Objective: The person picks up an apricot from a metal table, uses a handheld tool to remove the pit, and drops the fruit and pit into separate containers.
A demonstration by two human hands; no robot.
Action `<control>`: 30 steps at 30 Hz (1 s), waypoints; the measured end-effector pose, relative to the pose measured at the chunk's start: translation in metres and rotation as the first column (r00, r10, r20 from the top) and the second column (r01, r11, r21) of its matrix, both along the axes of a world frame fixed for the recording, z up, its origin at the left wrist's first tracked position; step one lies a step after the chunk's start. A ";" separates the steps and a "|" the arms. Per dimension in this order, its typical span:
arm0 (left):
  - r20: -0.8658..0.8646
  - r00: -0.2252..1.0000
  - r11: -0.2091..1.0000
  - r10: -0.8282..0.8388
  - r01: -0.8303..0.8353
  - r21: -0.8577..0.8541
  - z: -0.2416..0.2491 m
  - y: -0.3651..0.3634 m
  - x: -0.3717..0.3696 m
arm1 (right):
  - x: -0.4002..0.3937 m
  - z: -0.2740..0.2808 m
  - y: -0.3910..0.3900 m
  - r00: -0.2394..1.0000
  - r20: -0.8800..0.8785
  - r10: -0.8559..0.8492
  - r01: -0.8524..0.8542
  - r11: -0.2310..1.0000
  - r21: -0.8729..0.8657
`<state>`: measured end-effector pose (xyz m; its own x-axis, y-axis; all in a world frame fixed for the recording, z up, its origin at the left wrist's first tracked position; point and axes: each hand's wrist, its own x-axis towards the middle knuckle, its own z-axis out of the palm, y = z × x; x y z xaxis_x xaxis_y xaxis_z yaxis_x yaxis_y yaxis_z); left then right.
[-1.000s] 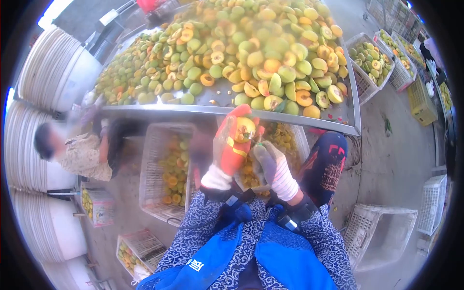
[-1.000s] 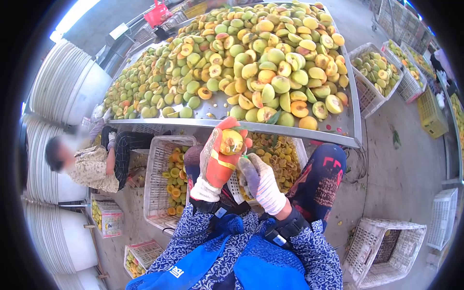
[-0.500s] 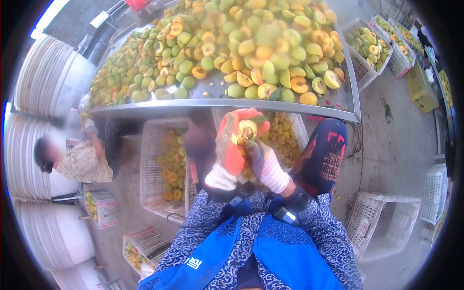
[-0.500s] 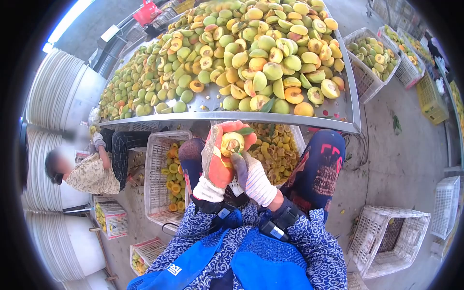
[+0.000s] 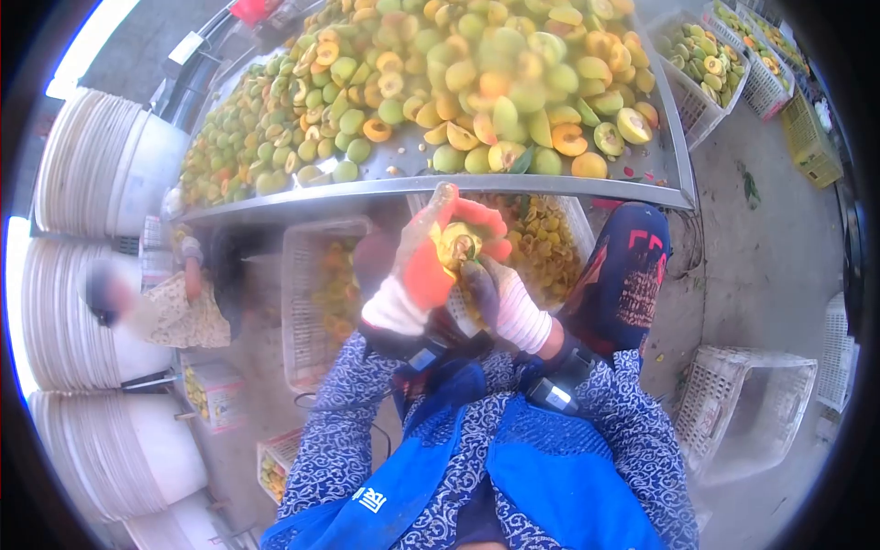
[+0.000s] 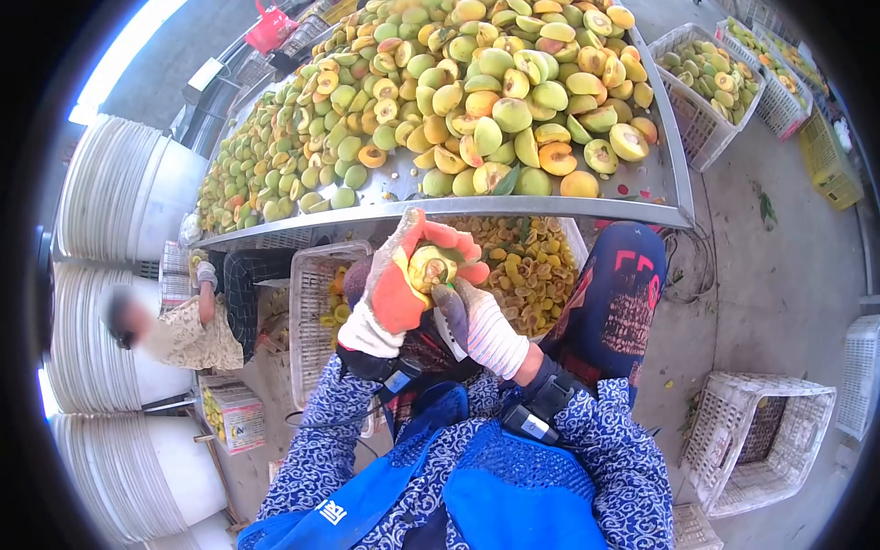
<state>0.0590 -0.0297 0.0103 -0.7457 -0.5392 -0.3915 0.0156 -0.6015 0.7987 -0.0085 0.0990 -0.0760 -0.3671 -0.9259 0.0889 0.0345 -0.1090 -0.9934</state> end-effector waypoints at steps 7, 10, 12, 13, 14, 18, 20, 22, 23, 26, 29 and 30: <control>-0.171 0.944 0.955 0.282 -0.294 -0.047 -0.032 0.026 -0.012 | -0.012 0.009 0.005 0.973 0.183 0.138 -0.169 0.971 0.167; -0.238 0.943 0.969 0.232 -0.244 -0.022 -0.036 0.026 -0.011 | -0.013 0.020 0.008 0.911 0.388 0.139 -0.235 0.949 0.210; -0.121 0.988 0.992 0.095 -0.104 -0.069 -0.027 0.020 -0.004 | -0.014 0.019 0.010 0.925 0.364 0.106 -0.197 0.955 0.222; -0.125 0.992 1.000 0.016 -0.015 0.008 -0.024 0.013 0.002 | -0.012 0.014 0.010 0.944 0.318 0.089 -0.166 0.960 0.223; -0.073 0.997 1.000 0.010 -0.009 0.010 -0.022 0.010 0.003 | -0.010 0.009 0.009 0.959 0.275 0.074 -0.138 0.965 0.223; 0.123 0.989 0.993 0.084 -0.072 -0.096 -0.007 0.016 -0.003 | 0.001 -0.012 0.002 0.992 0.063 0.111 -0.117 0.988 0.102; 0.127 0.971 0.966 0.201 -0.175 -0.192 -0.008 0.029 -0.010 | 0.000 0.001 0.002 0.987 0.106 0.124 -0.128 0.991 0.034; 0.066 0.961 0.956 0.268 -0.257 -0.139 -0.011 0.035 -0.015 | -0.001 0.011 0.011 0.893 0.430 0.134 -0.190 0.978 0.089; 0.037 0.960 0.953 0.277 -0.269 -0.143 -0.014 0.036 -0.015 | 0.000 0.011 0.011 0.873 0.472 0.125 -0.193 0.976 0.099; -0.089 0.953 0.949 0.290 -0.298 -0.099 -0.025 0.035 -0.015 | -0.017 0.028 0.016 0.802 0.572 0.173 -0.319 0.933 0.166; -0.152 0.954 0.964 0.258 -0.265 -0.021 -0.047 0.022 -0.008 | -0.009 0.026 0.010 0.856 0.499 0.137 -0.214 0.972 0.101; -0.159 0.956 0.969 0.245 -0.247 0.007 -0.053 0.020 -0.005 | -0.002 0.021 0.008 0.888 0.449 0.099 -0.135 0.990 0.050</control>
<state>0.0544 -0.0102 -0.0428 -0.6412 -0.7176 -0.2719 0.2878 -0.5534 0.7816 -0.0107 0.1075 -0.0551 -0.2401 -0.9618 -0.1316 0.4814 -0.0003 -0.8765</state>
